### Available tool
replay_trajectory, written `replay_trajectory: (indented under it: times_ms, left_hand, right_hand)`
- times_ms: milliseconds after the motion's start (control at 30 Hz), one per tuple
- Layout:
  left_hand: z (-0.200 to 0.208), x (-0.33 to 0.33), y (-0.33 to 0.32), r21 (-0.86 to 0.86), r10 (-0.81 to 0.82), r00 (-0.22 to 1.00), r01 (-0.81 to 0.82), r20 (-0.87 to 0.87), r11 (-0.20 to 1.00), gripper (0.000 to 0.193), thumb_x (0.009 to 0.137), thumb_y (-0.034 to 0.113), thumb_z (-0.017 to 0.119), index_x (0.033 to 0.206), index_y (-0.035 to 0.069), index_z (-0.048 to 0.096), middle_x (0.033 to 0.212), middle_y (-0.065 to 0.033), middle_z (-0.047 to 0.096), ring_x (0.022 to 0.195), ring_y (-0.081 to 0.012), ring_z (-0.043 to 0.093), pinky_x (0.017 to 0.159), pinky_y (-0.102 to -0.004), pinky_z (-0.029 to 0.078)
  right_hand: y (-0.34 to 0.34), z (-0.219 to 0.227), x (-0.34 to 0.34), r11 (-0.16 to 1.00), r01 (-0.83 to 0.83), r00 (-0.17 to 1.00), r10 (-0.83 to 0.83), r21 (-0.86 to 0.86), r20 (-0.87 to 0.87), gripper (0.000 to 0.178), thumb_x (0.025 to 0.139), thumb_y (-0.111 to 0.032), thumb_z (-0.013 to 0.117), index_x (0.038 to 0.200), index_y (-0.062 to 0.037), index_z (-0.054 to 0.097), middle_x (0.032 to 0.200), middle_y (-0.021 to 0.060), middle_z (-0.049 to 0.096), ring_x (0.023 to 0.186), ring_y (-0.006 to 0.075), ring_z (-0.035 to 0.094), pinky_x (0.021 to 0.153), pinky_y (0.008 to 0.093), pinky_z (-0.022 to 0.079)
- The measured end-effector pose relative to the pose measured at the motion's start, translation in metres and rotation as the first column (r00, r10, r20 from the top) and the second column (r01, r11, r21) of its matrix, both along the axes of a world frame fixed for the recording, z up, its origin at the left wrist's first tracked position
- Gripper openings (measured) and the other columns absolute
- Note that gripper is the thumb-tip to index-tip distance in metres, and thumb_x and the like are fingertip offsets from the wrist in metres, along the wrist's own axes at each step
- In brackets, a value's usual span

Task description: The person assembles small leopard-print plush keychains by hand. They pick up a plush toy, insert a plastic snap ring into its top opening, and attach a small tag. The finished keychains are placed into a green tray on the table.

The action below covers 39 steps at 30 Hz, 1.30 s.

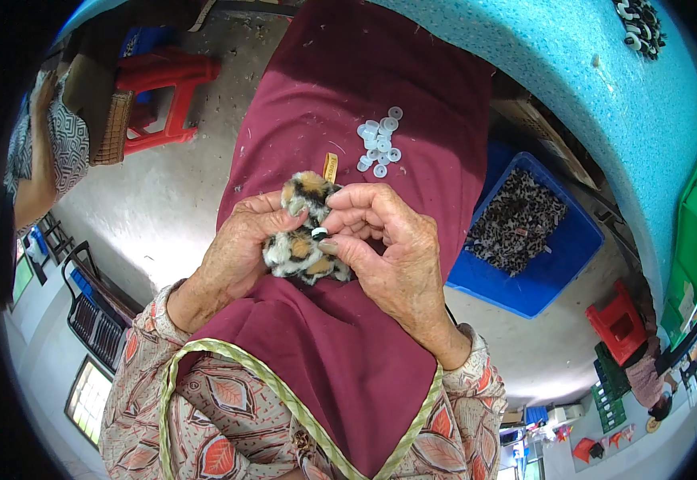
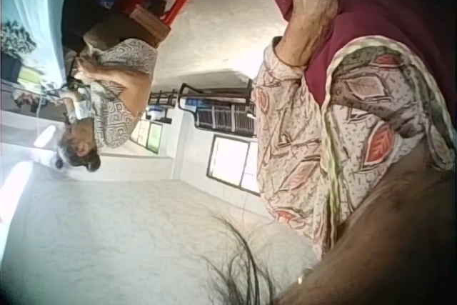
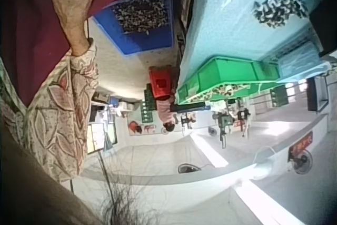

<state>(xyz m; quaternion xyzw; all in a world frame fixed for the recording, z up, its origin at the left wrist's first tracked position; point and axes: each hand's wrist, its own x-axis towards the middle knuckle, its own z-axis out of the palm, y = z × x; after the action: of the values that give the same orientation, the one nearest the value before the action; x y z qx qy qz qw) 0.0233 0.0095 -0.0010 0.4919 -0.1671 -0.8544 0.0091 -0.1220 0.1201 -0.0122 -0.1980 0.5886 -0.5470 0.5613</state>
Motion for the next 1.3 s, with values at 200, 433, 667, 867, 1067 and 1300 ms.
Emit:
replay_trajectory:
  times_ms: [200,433,667,867,1067,1300]
  left_hand:
    - [0.0,-0.001,-0.001,-0.019,-0.015,1.0,0.015,0.0,1.0,0.03,0.092,0.011,0.055,0.116,-0.005,0.057,0.099,-0.0096,0.067,0.085,-0.0144,0.066,0.078,-0.0269,0.054]
    - [0.0,-0.002,-0.001,-0.054,-0.051,0.998,0.053,0.025,0.997,0.029,0.091,0.01,0.056,0.116,-0.004,0.058,0.101,-0.0092,0.067,0.085,-0.0147,0.065,0.079,-0.0278,0.054]
    - [0.0,0.001,-0.004,-0.362,-0.286,0.953,0.302,0.096,0.882,0.025,0.085,0.008,0.063,0.108,-0.002,0.064,0.094,-0.0064,0.068,0.084,-0.0109,0.062,0.077,-0.0255,0.051]
    - [0.008,-0.002,-0.009,-0.768,-0.467,0.861,0.434,0.2,0.472,0.024,0.078,0.002,0.068,0.102,0.0,0.067,0.087,-0.0109,0.069,0.08,-0.0151,0.066,0.07,-0.0273,0.051]
    - [0.013,0.0,-0.008,-0.839,-0.55,0.819,0.409,0.164,0.36,0.031,0.07,0.001,0.072,0.1,-0.001,0.066,0.086,-0.0118,0.067,0.076,-0.0207,0.067,0.068,-0.0295,0.053]
    - [-0.003,0.001,-0.003,-0.705,-0.562,0.826,0.429,0.053,0.565,0.029,0.066,0.004,0.076,0.092,0.0,0.063,0.078,-0.0071,0.062,0.072,-0.0111,0.058,0.065,-0.0281,0.048]
  right_hand:
    - [0.0,0.0,-0.002,0.999,-0.031,0.998,0.032,0.015,-0.046,0.03,0.075,0.013,0.064,0.102,0.0023,0.057,0.084,0.0089,0.068,0.079,0.0104,0.066,0.069,0.0232,0.054]
    - [-0.001,-0.001,-0.004,0.998,-0.064,0.991,0.065,0.012,-0.121,0.029,0.074,0.012,0.066,0.1,0.0016,0.057,0.083,0.0086,0.068,0.078,0.012,0.067,0.068,0.0238,0.054]
    - [-0.003,0.003,-0.013,0.987,-0.162,0.955,0.157,0.002,-0.251,0.027,0.073,0.011,0.066,0.097,0.0019,0.058,0.08,0.0099,0.068,0.075,0.0132,0.068,0.064,0.0241,0.054]
    - [-0.01,0.007,-0.019,0.969,-0.247,0.917,0.234,0.002,-0.322,0.022,0.073,0.011,0.065,0.091,0.0022,0.056,0.077,0.0118,0.067,0.072,0.0183,0.07,0.062,0.0273,0.055]
    - [-0.008,0.019,-0.026,0.936,-0.351,0.873,0.328,0.001,-0.362,0.021,0.074,0.012,0.064,0.087,0.0001,0.053,0.076,0.0129,0.066,0.072,0.0222,0.07,0.062,0.0285,0.056]
    - [-0.002,0.015,-0.024,0.909,-0.416,0.761,0.341,-0.011,-0.552,0.024,0.066,0.006,0.066,0.082,-0.0043,0.052,0.068,0.0087,0.06,0.063,0.0275,0.062,0.054,0.0366,0.048]
